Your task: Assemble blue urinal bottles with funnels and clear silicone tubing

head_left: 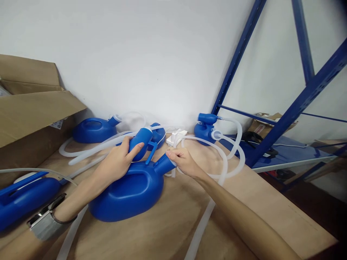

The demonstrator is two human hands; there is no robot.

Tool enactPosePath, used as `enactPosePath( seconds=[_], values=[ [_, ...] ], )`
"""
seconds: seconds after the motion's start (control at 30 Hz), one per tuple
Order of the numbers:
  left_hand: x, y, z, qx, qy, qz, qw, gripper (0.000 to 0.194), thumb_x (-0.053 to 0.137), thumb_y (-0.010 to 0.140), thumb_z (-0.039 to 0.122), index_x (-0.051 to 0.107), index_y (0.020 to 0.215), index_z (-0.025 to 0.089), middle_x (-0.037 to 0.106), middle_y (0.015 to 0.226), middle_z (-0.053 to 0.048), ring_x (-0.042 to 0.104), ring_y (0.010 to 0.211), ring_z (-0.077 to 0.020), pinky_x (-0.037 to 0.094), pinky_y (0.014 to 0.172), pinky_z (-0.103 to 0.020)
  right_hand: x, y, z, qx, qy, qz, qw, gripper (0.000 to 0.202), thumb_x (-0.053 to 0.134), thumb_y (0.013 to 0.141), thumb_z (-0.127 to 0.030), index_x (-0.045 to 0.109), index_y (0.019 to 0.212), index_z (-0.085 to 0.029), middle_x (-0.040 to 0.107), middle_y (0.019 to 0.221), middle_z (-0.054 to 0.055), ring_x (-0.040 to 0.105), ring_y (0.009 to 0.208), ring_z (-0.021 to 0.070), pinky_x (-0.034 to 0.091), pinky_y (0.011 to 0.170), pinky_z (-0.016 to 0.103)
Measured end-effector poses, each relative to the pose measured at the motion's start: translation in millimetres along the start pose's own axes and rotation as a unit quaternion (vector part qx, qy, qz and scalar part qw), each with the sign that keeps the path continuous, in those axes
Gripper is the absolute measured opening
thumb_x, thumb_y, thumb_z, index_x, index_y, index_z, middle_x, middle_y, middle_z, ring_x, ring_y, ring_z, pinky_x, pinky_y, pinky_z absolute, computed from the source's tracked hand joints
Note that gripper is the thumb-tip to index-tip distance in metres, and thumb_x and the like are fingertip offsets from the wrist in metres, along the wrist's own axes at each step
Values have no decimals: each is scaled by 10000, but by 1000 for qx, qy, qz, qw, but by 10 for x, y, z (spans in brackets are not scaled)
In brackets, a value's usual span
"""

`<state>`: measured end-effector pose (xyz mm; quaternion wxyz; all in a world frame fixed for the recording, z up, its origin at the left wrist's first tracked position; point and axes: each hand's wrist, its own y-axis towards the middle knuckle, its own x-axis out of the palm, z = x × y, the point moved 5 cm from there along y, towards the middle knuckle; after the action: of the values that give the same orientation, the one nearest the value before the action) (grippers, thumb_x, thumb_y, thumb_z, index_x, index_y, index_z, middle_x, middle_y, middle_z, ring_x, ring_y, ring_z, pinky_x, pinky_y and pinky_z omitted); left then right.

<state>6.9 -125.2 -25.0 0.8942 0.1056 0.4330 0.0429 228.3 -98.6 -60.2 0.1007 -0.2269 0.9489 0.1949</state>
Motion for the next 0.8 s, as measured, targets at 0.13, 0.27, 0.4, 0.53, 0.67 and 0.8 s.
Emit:
enactPosePath(
  seconds=[0.13,0.27,0.4,0.53,0.67,0.8],
  values=[
    [6,-20,38,3,8,-3,1000,625,342,949,709,561,1268,219,775,992,-93,722,975,-377,507,790,-388,-33,21,22,7,-5,11,1000,611,590,867,-724,581,591,-179,532,615,10,444,589,133,393,569,277],
    [21,-35,70,17,15,-5,1000,634,328,949,696,563,1293,219,771,1030,-105,721,994,-381,508,805,-399,-61,10,26,16,-15,28,999,627,577,862,-740,534,576,-183,505,592,5,440,573,133,372,552,279],
    [32,-44,76,37,-2,-4,999,670,324,951,711,539,1332,203,763,1110,-130,706,1050,-398,503,861,-436,-67,-59,-113,-34,-106,14,994,603,452,979,-667,478,601,-197,487,642,5,449,620,141,389,613,296],
    [44,-54,63,46,-15,5,999,687,324,965,711,533,1333,171,764,1086,-150,721,1005,-396,513,839,-442,-78,-157,-234,-107,-201,13,974,545,424,1030,-584,410,626,-218,452,653,-9,436,655,152,391,672,310],
    [42,-74,114,72,-2,16,997,654,346,992,654,495,1393,159,765,1079,-159,725,1010,-392,511,865,-457,-85,-216,-215,-143,-230,15,962,495,608,953,-582,446,651,-225,480,671,-17,452,671,161,384,664,307],
    [-171,-57,153,69,52,50,995,723,395,969,681,455,1456,150,751,1147,-189,712,1051,-405,512,871,-466,-96,-212,-150,-123,-222,19,967,462,678,922,-546,485,655,-222,511,676,-17,470,661,160,383,648,303]
  ],
)
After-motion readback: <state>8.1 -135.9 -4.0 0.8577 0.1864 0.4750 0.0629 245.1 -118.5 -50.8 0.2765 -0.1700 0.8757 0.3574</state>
